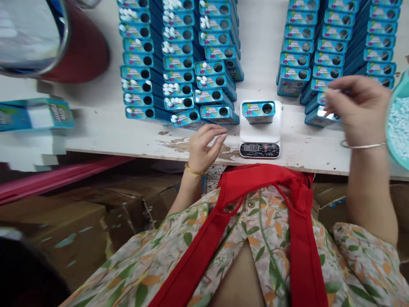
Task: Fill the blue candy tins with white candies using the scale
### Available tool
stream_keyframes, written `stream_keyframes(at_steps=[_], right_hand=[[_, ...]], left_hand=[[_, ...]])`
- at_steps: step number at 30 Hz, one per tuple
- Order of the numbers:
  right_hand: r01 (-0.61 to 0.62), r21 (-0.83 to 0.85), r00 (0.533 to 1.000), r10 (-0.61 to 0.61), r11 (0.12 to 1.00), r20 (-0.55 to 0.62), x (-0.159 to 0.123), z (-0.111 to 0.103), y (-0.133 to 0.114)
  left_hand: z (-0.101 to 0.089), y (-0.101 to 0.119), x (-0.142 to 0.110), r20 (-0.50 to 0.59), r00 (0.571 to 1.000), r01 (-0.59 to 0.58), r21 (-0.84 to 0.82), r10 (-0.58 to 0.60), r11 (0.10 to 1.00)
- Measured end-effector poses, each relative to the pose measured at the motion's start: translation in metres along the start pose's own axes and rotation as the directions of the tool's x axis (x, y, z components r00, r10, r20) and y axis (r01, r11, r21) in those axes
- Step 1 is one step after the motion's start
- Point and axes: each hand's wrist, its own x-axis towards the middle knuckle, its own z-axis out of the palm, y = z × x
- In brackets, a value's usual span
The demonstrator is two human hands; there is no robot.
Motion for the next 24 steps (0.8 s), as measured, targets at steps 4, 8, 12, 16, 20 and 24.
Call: stream_keyframes(at_steps=[4,8,12,16,20,24], right_hand=[[-0.005,0.053,0.951,-0.012,0.999,0.309,-0.004,0.081,-0.030],[0.102,-0.100,0.917,-0.054,0.990,0.396,0.000,0.099,-0.029],[0.190,-0.214,0.915,-0.094,0.958,0.392,0.001,0.094,-0.026],[0.163,-0.209,0.917,-0.070,0.964,0.392,0.000,0.097,-0.026],[-0.008,-0.044,0.939,0.023,0.999,0.344,0.000,0.099,-0.028],[-0.224,0.174,0.947,0.172,0.959,0.272,-0.005,0.083,-0.026]], left_hand=[[0.001,0.001,-0.005,0.003,1.000,0.021,-0.006,-0.021,1.000],[0.002,-0.002,-0.013,-0.002,0.999,0.044,-0.012,-0.044,0.999],[0.003,-0.005,-0.017,-0.001,0.998,0.055,-0.028,-0.055,0.998],[0.004,-0.006,-0.014,0.005,0.999,0.051,-0.033,-0.051,0.998],[0.004,-0.006,-0.011,0.003,0.999,0.042,-0.044,-0.042,0.998],[0.001,-0.007,-0.013,0.023,0.995,0.093,-0.019,-0.093,0.995]])
